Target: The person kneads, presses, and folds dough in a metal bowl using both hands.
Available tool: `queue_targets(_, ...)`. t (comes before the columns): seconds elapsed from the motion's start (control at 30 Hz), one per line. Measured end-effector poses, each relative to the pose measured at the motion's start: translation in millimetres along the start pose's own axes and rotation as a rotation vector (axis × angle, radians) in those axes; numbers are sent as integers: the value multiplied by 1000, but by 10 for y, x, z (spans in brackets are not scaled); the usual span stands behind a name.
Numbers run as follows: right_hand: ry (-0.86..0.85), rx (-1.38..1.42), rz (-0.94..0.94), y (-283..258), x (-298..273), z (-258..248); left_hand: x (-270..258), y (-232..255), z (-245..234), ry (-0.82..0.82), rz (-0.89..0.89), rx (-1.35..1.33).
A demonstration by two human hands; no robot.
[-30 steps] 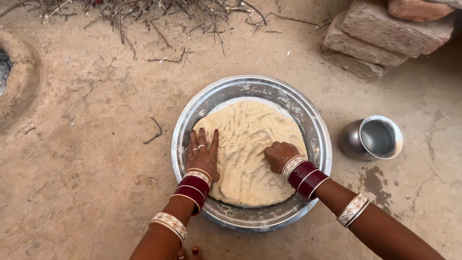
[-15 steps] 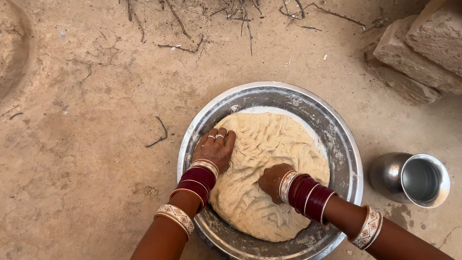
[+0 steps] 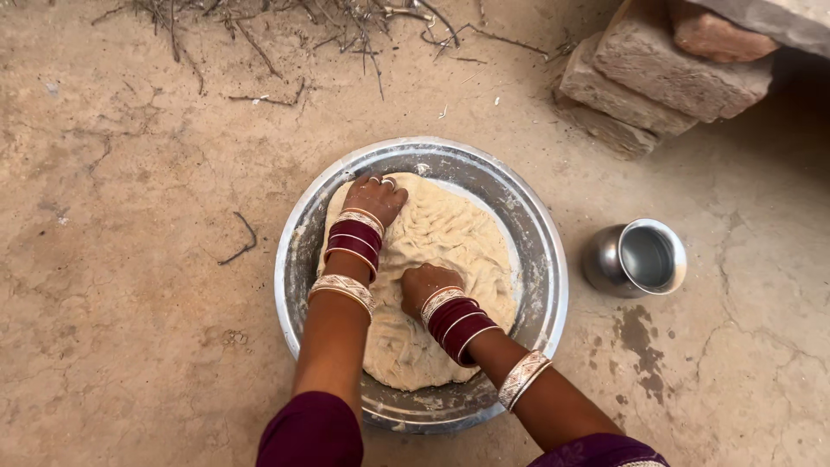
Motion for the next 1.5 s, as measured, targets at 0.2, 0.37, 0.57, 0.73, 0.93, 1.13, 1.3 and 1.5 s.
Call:
queue_targets(0.2,75,106,85,0,71,92,-33,299,43,-105,-72,244)
queue_targets(0.37,173,281,199,194,307,382,-366,799,-126,-27,41,316)
queue_targets(0.57,18,4,-187,289,-41,693,-806,1327,-370,6,212,359)
queue_targets(0.73,-181,26,-732,429,-1451,683,-1238,1720,-251,97,395,459)
queue_targets(0.93,-444,-309,-136,722,-1715,-86,-1816,2237,173,241,455,395)
queue_targets(1.13,50,-93,-280,646,-1438,-727,-1707,2336,659,286,356,200)
queue_targets(1.3,550,339,-714,517,-694,-633,-1773,2392,197,-53,299,211)
queue_targets(1.5,546,-183,-628,606,-597,358,-2674,2714,-753,-18,679,-180)
Point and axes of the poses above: each hand's wrist, its own x-axis towards the middle knuckle, its own z-axis out of the palm, y = z × x, the point moved 3 cm from there along x, towards the middle knuckle, and after that the axes turned 4 degrees about -z, right-handed, at the moved point
